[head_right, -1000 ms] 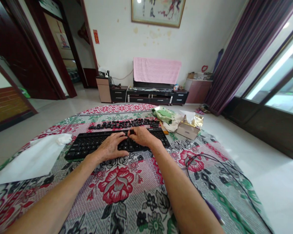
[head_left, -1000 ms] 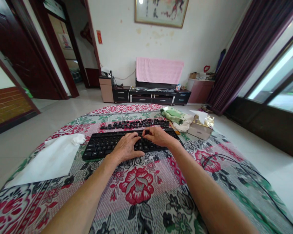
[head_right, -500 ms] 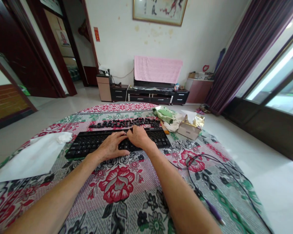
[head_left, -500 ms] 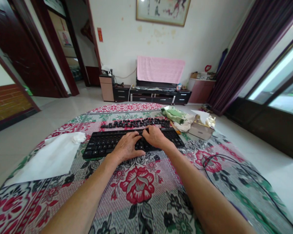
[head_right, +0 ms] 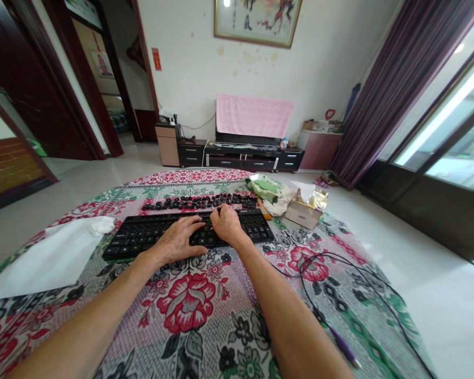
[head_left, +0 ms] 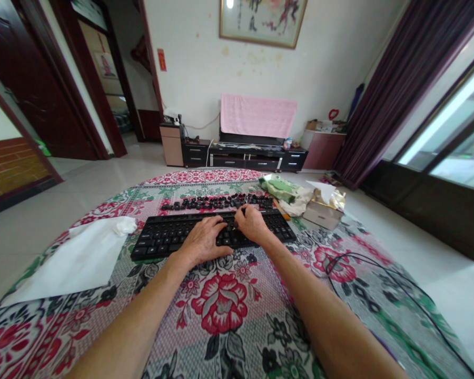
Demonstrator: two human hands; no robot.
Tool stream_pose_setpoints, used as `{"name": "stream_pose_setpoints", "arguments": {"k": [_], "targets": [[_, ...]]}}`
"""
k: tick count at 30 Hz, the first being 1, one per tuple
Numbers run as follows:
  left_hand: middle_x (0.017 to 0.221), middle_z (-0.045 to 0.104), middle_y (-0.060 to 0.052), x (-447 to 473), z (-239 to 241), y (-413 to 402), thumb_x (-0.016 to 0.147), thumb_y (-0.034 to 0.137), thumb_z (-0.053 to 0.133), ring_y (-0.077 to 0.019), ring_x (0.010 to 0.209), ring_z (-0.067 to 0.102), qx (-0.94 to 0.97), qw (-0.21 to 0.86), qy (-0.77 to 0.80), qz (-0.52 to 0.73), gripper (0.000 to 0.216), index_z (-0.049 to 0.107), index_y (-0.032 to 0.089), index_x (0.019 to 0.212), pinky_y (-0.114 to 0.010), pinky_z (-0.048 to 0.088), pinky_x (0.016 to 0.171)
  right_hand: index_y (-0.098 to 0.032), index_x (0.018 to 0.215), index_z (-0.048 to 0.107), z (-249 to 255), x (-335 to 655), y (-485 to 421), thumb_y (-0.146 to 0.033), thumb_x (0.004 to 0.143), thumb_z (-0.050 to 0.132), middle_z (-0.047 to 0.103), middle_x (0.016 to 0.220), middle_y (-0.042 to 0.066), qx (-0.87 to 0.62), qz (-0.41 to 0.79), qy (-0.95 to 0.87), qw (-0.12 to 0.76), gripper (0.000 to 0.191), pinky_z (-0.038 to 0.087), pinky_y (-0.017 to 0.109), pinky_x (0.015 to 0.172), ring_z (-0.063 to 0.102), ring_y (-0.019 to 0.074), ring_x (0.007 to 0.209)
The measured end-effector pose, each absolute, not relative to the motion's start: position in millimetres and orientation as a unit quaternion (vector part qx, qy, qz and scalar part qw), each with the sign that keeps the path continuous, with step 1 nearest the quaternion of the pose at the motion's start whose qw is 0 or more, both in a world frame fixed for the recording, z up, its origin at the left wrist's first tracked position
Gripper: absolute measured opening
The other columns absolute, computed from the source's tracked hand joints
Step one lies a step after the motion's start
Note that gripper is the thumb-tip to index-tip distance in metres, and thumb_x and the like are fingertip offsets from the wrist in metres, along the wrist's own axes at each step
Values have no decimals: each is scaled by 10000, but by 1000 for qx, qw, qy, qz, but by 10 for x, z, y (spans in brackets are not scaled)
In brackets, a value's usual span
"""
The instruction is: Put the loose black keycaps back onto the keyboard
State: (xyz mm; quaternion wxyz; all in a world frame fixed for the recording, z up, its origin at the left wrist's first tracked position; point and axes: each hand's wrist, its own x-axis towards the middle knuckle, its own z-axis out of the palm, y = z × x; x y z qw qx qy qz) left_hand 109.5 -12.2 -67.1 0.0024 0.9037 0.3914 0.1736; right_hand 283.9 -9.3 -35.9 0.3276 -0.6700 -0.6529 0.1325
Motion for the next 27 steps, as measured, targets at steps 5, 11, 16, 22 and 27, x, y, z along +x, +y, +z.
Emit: {"name": "stream_pose_setpoints", "arguments": {"k": [5, 11, 16, 22, 27], "targets": [[1348, 451, -118, 1101, -660, -124, 680, 638, 576, -281, 1223, 410, 903, 6, 395, 170, 728, 527, 158, 1226, -398, 349, 1014, -156, 674, 533, -373, 2853, -49, -196, 811, 434, 627, 604, 50, -657, 224, -606, 388, 174, 430, 200, 510, 555, 114, 505], [1331, 466, -117, 1116, -622, -149, 661, 624, 608, -283, 1192, 437, 901, 12, 393, 181, 710, 543, 164, 1199, -404, 373, 991, -154, 598, 490, -308, 2843, -97, -193, 807, 389, 515, 463, -9, -609, 353, -541, 460, 236, 387, 167, 369, 452, 76, 359], [1161, 582, -83, 1146, -577, -176, 828, 502, 487, -231, 1057, 529, 891, 30, 387, 235, 452, 564, 180, 1135, -371, 427, 914, -142, 638, 520, -244, 2766, -182, -239, 805, 408, 563, 505, 1, -555, 400, -548, 481, 222, 432, 157, 420, 500, 74, 411], [889, 625, -56, 1179, -555, -218, 892, 333, 423, -197, 891, 565, 874, 33, 396, 279, 237, 583, 173, 961, -328, 456, 808, -150, 657, 524, -272, 2658, -216, -308, 782, 408, 622, 590, 36, -548, 446, -500, 500, 232, 470, 194, 470, 533, 93, 450], [848, 604, -71, 1199, -573, -221, 887, 325, 423, -207, 867, 555, 874, 11, 401, 273, 220, 567, 158, 893, -336, 455, 786, -166, 791, 527, -283, 2641, -214, -302, 761, 398, 605, 598, 13, -518, 426, -494, 554, 190, 460, 195, 528, 562, 119, 545]]}}
